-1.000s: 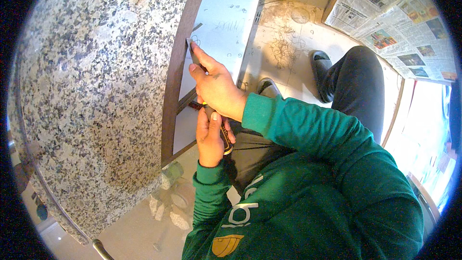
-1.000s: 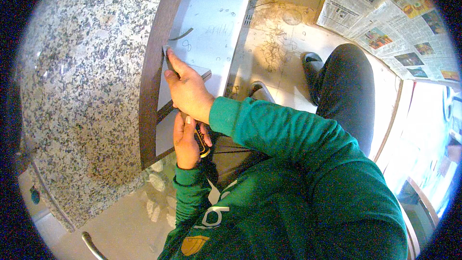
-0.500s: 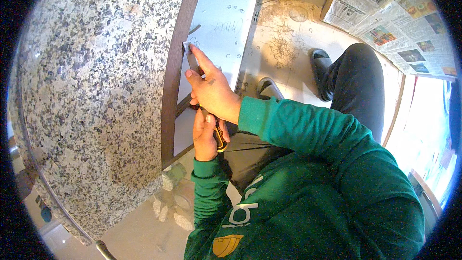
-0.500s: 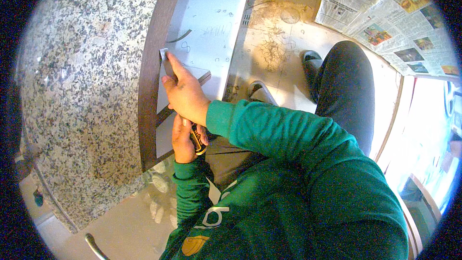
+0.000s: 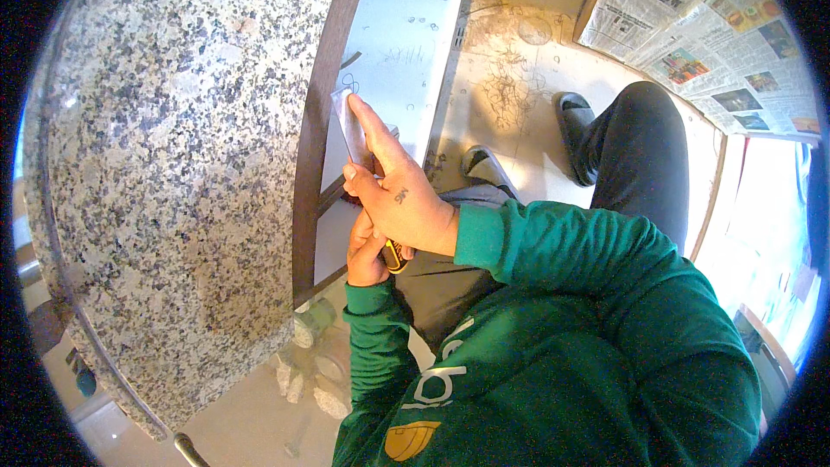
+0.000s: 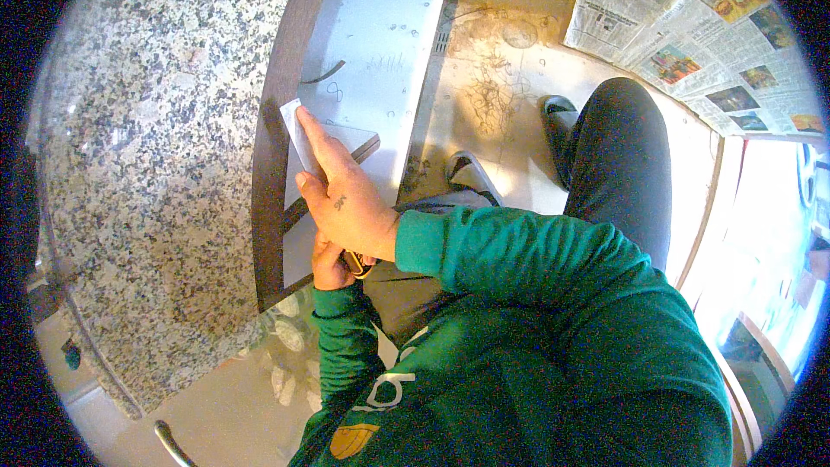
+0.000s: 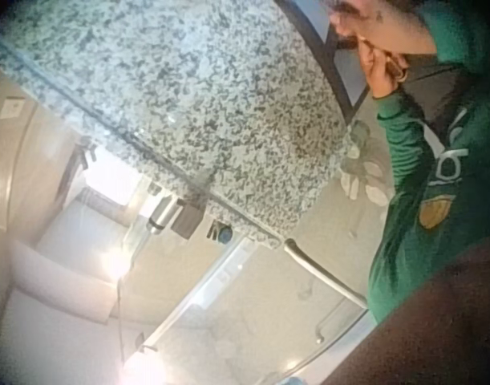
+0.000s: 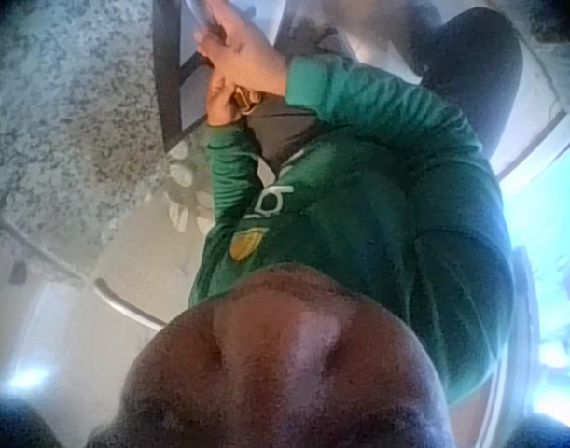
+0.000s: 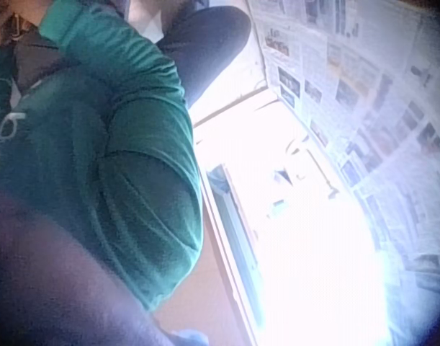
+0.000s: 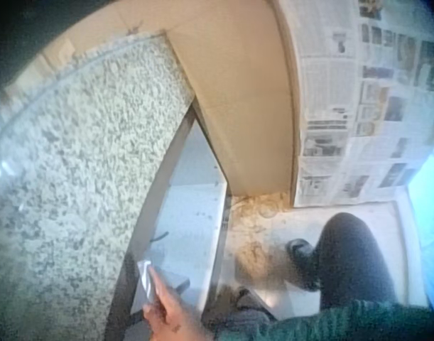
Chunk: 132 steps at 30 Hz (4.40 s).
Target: The person kneels under a bathroom vanity and uses a screwdriver and hammer to install a wooden trim piece along the cabinet edge. They repeatedly tap the trim into place and adjust it with the screwdriver.
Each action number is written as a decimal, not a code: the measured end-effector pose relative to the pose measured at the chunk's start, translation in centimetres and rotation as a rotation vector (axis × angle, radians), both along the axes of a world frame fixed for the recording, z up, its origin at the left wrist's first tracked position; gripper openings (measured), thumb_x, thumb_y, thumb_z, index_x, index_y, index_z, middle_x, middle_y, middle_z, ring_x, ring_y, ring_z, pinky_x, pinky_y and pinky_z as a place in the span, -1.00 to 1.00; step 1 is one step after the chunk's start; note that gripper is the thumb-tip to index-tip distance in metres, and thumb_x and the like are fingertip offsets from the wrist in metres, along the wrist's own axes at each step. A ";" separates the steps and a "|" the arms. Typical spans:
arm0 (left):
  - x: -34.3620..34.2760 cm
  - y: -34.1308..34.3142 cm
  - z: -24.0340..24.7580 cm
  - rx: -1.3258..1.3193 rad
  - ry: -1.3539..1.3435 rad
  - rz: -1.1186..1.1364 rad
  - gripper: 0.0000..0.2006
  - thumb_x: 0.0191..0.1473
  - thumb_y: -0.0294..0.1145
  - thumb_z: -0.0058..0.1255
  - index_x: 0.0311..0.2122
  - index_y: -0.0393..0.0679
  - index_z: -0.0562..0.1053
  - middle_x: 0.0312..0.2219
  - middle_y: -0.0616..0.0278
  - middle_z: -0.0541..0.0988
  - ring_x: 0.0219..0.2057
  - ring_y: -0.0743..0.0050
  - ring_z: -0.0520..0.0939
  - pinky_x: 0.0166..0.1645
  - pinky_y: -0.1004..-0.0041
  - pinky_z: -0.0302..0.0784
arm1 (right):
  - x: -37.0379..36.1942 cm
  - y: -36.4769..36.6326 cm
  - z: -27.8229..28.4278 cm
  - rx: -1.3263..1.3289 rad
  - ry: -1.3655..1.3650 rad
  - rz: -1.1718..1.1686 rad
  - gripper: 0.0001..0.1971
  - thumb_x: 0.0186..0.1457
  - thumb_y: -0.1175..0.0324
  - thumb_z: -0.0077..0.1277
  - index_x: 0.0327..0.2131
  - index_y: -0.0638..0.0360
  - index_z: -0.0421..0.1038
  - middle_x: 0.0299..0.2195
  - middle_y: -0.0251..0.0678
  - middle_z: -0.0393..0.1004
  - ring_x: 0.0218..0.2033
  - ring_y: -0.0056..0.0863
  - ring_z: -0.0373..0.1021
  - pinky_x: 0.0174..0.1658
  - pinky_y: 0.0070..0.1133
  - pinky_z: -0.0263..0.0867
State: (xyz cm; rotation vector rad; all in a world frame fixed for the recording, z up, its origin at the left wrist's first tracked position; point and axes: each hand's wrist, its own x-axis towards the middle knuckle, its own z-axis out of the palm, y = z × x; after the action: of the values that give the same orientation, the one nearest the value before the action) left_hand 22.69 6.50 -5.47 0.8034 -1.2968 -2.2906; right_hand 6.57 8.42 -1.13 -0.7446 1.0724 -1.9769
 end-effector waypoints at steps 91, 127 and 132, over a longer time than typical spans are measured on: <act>-5.2 1.9 5.2 -0.397 -0.385 0.178 -0.35 0.28 -0.43 -0.23 0.41 -0.13 -0.13 -0.16 0.14 0.47 -0.67 0.67 0.39 -0.64 0.58 0.36 | -0.7 -4.5 -1.3 0.232 -0.338 0.111 -0.48 0.36 0.38 -0.16 0.36 -0.09 0.12 -0.65 -0.57 0.13 -0.73 -0.74 0.08 -0.68 -0.63 0.16; -8.3 -0.2 3.6 -0.344 -0.467 0.006 -0.34 0.29 -0.41 -0.14 0.42 -0.01 -0.08 -0.49 0.28 0.39 -0.75 0.56 0.39 -0.69 0.49 0.39 | -7.0 -4.4 -4.7 0.350 -0.501 -0.063 -0.30 0.25 0.33 -0.02 0.38 0.07 -0.09 -0.41 -0.23 0.39 -0.61 -0.48 0.34 -0.57 -0.48 0.36; -6.7 4.0 0.0 0.018 -0.348 0.227 -0.69 0.33 -0.28 -0.16 0.14 0.00 0.24 -0.54 0.29 0.41 -0.73 0.43 0.46 -0.69 0.39 0.48 | -7.2 -2.4 -5.5 0.468 0.348 -0.308 -0.43 0.14 0.38 0.09 0.24 0.21 0.25 -0.13 -0.10 0.44 -0.23 -0.33 0.44 -0.21 -0.46 0.39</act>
State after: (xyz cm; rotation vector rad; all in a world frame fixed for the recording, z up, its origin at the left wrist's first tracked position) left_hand 16.03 10.49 -5.46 1.3288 -1.2481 -2.0463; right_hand -0.63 5.98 -6.64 -0.7068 1.8736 -1.7619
